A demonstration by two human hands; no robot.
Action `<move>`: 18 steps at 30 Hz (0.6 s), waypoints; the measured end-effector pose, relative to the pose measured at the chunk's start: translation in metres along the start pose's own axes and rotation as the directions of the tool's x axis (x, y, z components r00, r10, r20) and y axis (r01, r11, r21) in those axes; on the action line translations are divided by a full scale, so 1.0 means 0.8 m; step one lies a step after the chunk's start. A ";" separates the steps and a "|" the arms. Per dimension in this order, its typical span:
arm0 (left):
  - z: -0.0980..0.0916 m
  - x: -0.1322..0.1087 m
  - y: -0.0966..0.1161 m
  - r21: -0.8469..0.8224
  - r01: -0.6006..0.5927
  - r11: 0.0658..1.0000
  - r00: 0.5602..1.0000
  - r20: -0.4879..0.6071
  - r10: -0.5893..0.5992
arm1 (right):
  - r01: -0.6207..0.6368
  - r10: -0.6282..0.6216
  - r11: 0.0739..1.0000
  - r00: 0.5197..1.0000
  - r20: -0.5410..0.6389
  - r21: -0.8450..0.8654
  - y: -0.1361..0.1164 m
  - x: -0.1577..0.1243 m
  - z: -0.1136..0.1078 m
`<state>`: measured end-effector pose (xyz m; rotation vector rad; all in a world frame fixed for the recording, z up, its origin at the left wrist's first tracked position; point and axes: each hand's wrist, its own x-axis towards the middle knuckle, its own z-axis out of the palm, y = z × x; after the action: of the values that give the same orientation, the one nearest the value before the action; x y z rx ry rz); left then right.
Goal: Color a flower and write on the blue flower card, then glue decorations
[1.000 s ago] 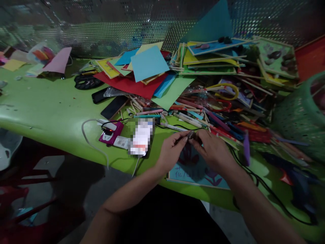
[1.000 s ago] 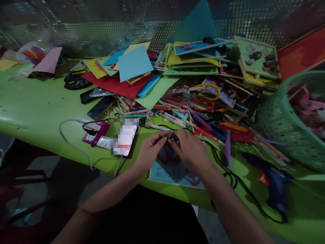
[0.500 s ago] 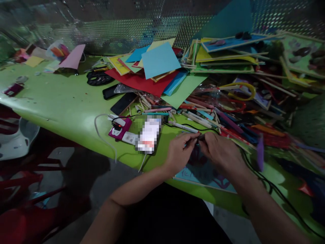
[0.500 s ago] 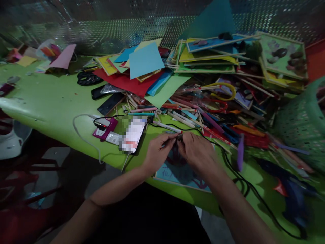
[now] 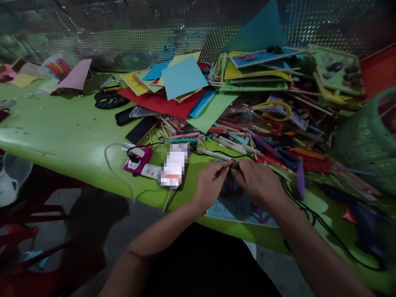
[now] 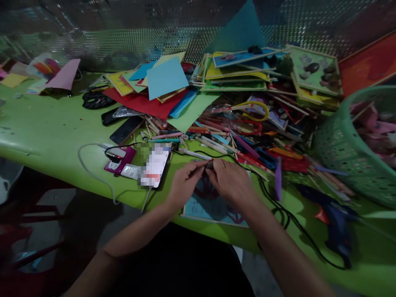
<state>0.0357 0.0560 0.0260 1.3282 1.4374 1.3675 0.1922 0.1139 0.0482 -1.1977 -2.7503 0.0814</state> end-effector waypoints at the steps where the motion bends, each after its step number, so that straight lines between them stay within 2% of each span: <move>1: 0.000 -0.001 -0.001 0.014 -0.016 1.000 1.000 -0.003 0.016 | -0.008 0.008 1.000 1.000 0.014 0.001 -0.001 0.000 0.000; 4: 0.002 -0.002 -0.004 0.058 -0.054 0.997 0.998 -0.005 0.055 | -0.032 0.032 0.999 0.999 0.022 0.006 -0.003 0.001 0.001; 10: 0.003 -0.002 -0.003 0.085 -0.085 0.993 0.996 -0.004 0.085 | -0.034 0.035 0.999 0.998 -0.049 0.023 -0.006 -0.001 0.008; 18: 0.002 -0.001 0.003 0.082 -0.093 0.992 0.995 -0.025 0.095 | -0.027 0.030 0.996 0.999 -0.035 0.080 -0.004 -0.003 0.003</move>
<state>0.0383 0.0550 0.0282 1.4499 1.4795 1.4066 0.1913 0.1097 0.0462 -1.2063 -2.6724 0.1686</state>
